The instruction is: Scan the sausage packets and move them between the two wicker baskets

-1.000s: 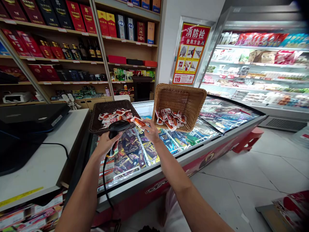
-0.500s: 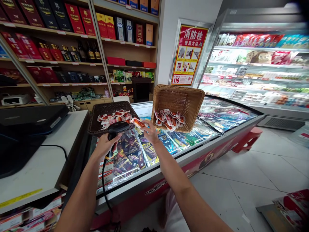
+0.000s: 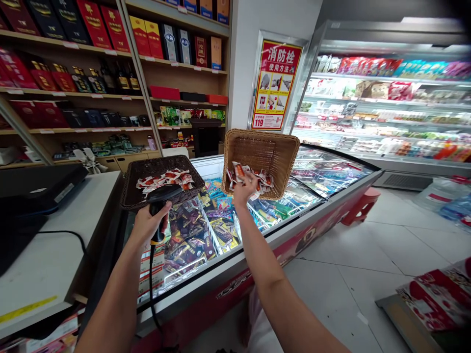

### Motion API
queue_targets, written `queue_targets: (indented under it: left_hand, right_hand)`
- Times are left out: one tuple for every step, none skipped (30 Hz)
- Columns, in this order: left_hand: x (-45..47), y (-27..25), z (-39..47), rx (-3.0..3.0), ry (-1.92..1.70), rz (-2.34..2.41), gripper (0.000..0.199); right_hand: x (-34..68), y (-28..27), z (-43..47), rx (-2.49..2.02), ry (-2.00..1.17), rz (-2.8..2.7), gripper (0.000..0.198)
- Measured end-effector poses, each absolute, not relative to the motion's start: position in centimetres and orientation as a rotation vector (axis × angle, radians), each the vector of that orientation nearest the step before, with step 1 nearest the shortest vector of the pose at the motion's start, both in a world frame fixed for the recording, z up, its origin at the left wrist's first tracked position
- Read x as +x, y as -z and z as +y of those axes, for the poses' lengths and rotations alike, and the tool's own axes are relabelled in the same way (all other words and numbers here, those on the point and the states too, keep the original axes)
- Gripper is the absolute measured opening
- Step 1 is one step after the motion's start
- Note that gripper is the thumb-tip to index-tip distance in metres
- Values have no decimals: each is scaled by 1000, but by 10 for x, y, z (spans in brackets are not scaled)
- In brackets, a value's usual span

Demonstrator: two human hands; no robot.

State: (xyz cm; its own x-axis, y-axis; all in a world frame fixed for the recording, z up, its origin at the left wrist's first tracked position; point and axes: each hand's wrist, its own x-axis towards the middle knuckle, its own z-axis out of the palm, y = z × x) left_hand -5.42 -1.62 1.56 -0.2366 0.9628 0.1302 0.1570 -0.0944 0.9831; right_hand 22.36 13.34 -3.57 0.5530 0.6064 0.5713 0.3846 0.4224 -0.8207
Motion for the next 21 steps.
queue_targets:
  left_hand:
    - [-53, -17, -16, 1240, -1449, 1441, 44]
    - [-53, -18, -16, 1197, -1499, 1437, 44]
    - [-52, -19, -16, 1148, -1555, 1436, 45]
    - [-52, -21, -16, 1099, -1616, 1436, 45]
    - [-52, -22, -16, 1050, -1687, 1431, 44]
    - [-53, -23, -16, 1001, -1764, 1424, 43]
    - [-55, -24, -16, 951, -1850, 1413, 41]
    - [-58, -26, -16, 896, -1939, 1400, 39]
    - [-62, -28, -15, 834, -2031, 1385, 37]
    - [-67, -29, -15, 762, -2119, 1370, 34]
    - [-73, -31, -15, 685, -2193, 1354, 32]
    - [-78, -32, -15, 603, -2256, 1340, 30]
    - [-84, -32, -16, 525, -2304, 1327, 28]
    - [-89, -32, -16, 459, -2334, 1317, 28]
    - [-92, -32, -16, 414, -2348, 1308, 29]
    - [-95, -31, -16, 389, -2348, 1304, 30]
    - [-96, -30, -16, 377, -2344, 1306, 31]
    - [-97, -29, -15, 375, -2337, 1307, 33]
    - [-96, -27, -15, 382, -2329, 1304, 34]
    - [-95, -25, -15, 389, -2327, 1298, 36]
    - [-94, -24, -15, 403, -2320, 1289, 37]
  right_hand:
    - [239, 27, 139, -1242, -154, -924, 31]
    - [255, 18, 145, -1306, -118, -840, 32]
    - [272, 10, 150, -1380, -93, -796, 32]
    - [288, 3, 154, -1446, -89, -794, 32]
    - [302, -1, 157, -1470, -100, -807, 31]
    - [312, -4, 159, -1491, -121, -828, 27]
    - [320, -4, 159, -1525, -156, -851, 21]
    - [323, -2, 159, -1572, -196, -875, 16]
    - [321, 0, 158, -1611, -206, -890, 12]
    - [315, 3, 156, -1633, -187, -913, 10]
    - [303, 7, 155, -1636, -144, -937, 11]
    - [287, 9, 153, -1614, -83, -969, 14]
    - [267, 11, 151, -1573, -17, -1034, 18]
    - [243, 11, 150, -1522, 36, -1127, 21]
    - [216, 10, 149, -1462, 75, -1254, 24]
    - [187, 8, 150, -1388, 91, -1430, 25]
    - [158, 6, 152, -1314, 87, -1618, 23]
    - [129, 3, 155, -1252, 63, -1799, 21]
    - [102, 0, 160, -1205, 29, -1981, 18]
    - [78, -3, 165, -1181, -1, -2154, 13]
    - [58, -6, 172, -1188, -34, -2319, 7]
